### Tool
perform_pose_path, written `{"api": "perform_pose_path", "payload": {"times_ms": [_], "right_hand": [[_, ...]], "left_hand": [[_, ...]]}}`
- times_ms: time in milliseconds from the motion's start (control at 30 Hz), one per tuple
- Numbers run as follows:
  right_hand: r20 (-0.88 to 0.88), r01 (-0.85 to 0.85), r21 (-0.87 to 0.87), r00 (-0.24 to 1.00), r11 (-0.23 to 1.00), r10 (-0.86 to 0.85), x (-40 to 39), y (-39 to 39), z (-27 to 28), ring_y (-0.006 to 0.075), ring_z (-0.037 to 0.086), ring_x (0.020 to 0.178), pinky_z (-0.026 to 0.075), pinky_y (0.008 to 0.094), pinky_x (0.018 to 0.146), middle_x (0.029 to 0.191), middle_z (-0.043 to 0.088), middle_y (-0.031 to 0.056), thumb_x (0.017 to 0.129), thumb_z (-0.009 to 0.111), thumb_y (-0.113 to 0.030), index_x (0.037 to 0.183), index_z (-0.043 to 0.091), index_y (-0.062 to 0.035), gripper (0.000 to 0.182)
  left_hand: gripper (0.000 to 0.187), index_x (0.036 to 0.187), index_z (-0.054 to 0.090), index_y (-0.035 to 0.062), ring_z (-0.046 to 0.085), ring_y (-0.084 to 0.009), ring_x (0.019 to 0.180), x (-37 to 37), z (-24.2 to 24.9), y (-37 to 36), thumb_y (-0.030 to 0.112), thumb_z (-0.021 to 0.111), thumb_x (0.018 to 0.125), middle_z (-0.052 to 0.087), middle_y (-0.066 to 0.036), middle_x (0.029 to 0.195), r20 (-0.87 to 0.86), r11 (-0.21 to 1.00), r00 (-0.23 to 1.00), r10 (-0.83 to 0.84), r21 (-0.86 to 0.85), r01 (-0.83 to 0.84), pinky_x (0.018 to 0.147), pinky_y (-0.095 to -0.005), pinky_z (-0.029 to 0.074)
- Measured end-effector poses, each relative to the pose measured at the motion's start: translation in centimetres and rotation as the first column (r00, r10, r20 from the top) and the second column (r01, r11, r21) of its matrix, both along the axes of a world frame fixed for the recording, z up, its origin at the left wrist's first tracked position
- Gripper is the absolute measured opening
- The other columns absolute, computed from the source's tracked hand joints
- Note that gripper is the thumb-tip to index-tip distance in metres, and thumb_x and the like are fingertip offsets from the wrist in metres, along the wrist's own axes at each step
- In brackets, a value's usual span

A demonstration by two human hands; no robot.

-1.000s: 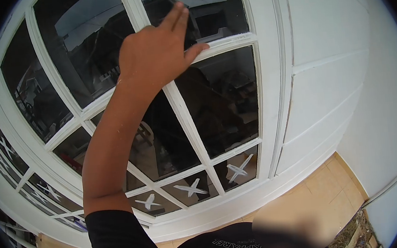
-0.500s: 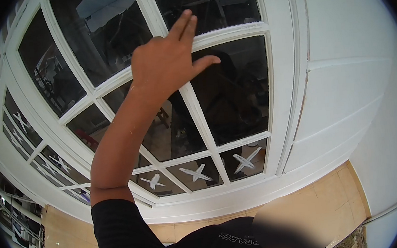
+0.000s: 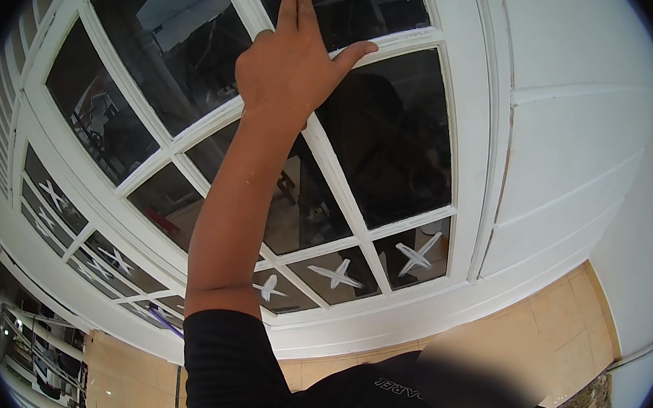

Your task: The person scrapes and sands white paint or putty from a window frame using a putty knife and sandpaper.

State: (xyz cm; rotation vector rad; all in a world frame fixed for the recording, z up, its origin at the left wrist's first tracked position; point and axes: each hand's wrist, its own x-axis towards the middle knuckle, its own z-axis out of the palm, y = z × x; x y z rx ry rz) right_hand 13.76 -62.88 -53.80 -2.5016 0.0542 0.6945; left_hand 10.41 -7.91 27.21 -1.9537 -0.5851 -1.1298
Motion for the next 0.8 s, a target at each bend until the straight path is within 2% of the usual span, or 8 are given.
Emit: {"api": "perform_pose_path", "payload": {"times_ms": [233, 367, 433, 500, 567, 633, 733, 800], "right_hand": [[0.084, -0.063, -0.029, 0.994, 0.998, 0.065, 1.6, 2.0, 1.1, 0.0367, 0.071, 0.112, 0.055, 0.0414, 0.100, 0.117, 0.074, 0.0236, 0.085, 0.065, -0.018, 0.117, 0.076, -0.0005, 0.038], [0.076, -0.106, -0.051, 0.991, 0.993, 0.109, -2.2, 1.9, 0.7, 0.0366, 0.071, 0.111, 0.055, 0.0414, 0.099, 0.116, 0.074, 0.0237, 0.085, 0.065, -0.019, 0.117, 0.076, -0.0007, 0.038], [0.089, -0.110, -0.068, 0.989, 0.992, 0.116, -3.3, 1.4, 1.5, 0.0365, 0.071, 0.111, 0.056, 0.0414, 0.099, 0.116, 0.074, 0.0237, 0.084, 0.066, -0.020, 0.117, 0.076, -0.0008, 0.039], [0.096, -0.115, -0.085, 0.988, 0.990, 0.123, -4.9, 0.9, 1.6, 0.0365, 0.071, 0.110, 0.056, 0.0414, 0.098, 0.116, 0.074, 0.0237, 0.084, 0.066, -0.020, 0.117, 0.076, -0.0009, 0.039], [0.111, -0.124, -0.109, 0.984, 0.986, 0.136, -5.6, 0.1, 2.0, 0.0364, 0.072, 0.110, 0.056, 0.0414, 0.098, 0.115, 0.074, 0.0238, 0.084, 0.066, -0.020, 0.117, 0.076, -0.0010, 0.039], [0.142, -0.127, -0.130, 0.979, 0.983, 0.146, -4.9, -0.7, 2.0, 0.0364, 0.072, 0.109, 0.056, 0.0413, 0.098, 0.115, 0.074, 0.0238, 0.084, 0.067, -0.021, 0.117, 0.076, -0.0011, 0.039], [0.170, -0.134, -0.146, 0.973, 0.980, 0.158, -4.6, -1.6, -0.6, 0.0363, 0.072, 0.108, 0.056, 0.0413, 0.097, 0.114, 0.074, 0.0239, 0.084, 0.067, -0.022, 0.117, 0.076, -0.0012, 0.039], [0.079, -0.002, -0.010, 0.997, 1.000, 0.003, -4.1, -0.4, 0.2, 0.0351, 0.074, 0.100, 0.058, 0.0420, 0.090, 0.108, 0.076, 0.0233, 0.083, 0.068, -0.024, 0.115, 0.076, -0.0007, 0.040]], "left_hand": [[0.114, 0.156, 0.044, 0.0087, 0.078, -0.0259, 0.087, 0.9, 2.2, 0.8, 0.094, 0.044, 0.080, 0.040, -0.002, 0.165, -0.142, 0.976, 0.984, -0.105, 0.176, 0.129, 0.063, -0.0366, 0.062], [0.109, 0.156, 0.045, 0.0109, 0.077, -0.0236, 0.096, -0.1, 3.0, -0.8, 0.092, 0.040, 0.084, 0.040, -0.002, 0.165, -0.144, 0.998, 0.988, -0.060, 0.000, 0.060, 0.068, -0.0386, 0.063], [0.103, 0.160, 0.038, 0.0111, 0.076, -0.0264, 0.089, -0.6, 4.6, -3.6, 0.071, 0.072, 0.083, 0.041, -0.019, 0.162, -0.230, 0.973, 0.968, 0.096, -0.183, -0.140, 0.067, -0.0297, 0.060], [0.094, 0.154, 0.044, -0.0004, 0.075, -0.0259, 0.083, -1.2, 5.2, -5.2, 0.067, 0.062, 0.091, 0.046, -0.019, 0.159, -0.151, 0.928, 0.984, 0.091, -0.346, -0.139, 0.069, -0.0315, 0.061], [0.103, 0.154, 0.050, 0.0154, 0.073, -0.0232, 0.111, 1.0, 2.5, -0.8, 0.091, 0.045, 0.084, 0.047, 0.001, 0.161, -0.223, 0.992, 0.968, -0.116, 0.016, 0.122, 0.084, -0.0361, 0.062], [0.081, 0.131, 0.072, 0.0180, 0.070, -0.0248, 0.117, -0.7, -0.1, -3.7, 0.082, 0.056, 0.084, 0.063, 0.000, 0.146, -0.603, 0.933, 0.712, -0.360, -0.226, 0.280, 0.095, -0.0378, 0.058], [0.047, 0.107, 0.081, 0.0161, 0.069, -0.0186, 0.063, -4.1, -7.1, -5.3, 0.056, 0.079, 0.083, 0.073, -0.002, 0.077, -0.479, 0.667, 0.478, -0.736, -0.390, 0.635, 0.055, -0.0297, 0.051], [0.038, 0.096, 0.081, 0.0154, 0.063, -0.0171, 0.050, -6.1, -13.1, -5.3, 0.049, 0.087, 0.077, 0.068, -0.001, 0.064, -0.292, 0.445, 0.335, -0.896, -0.579, 0.684, 0.048, -0.0275, 0.046]]}}
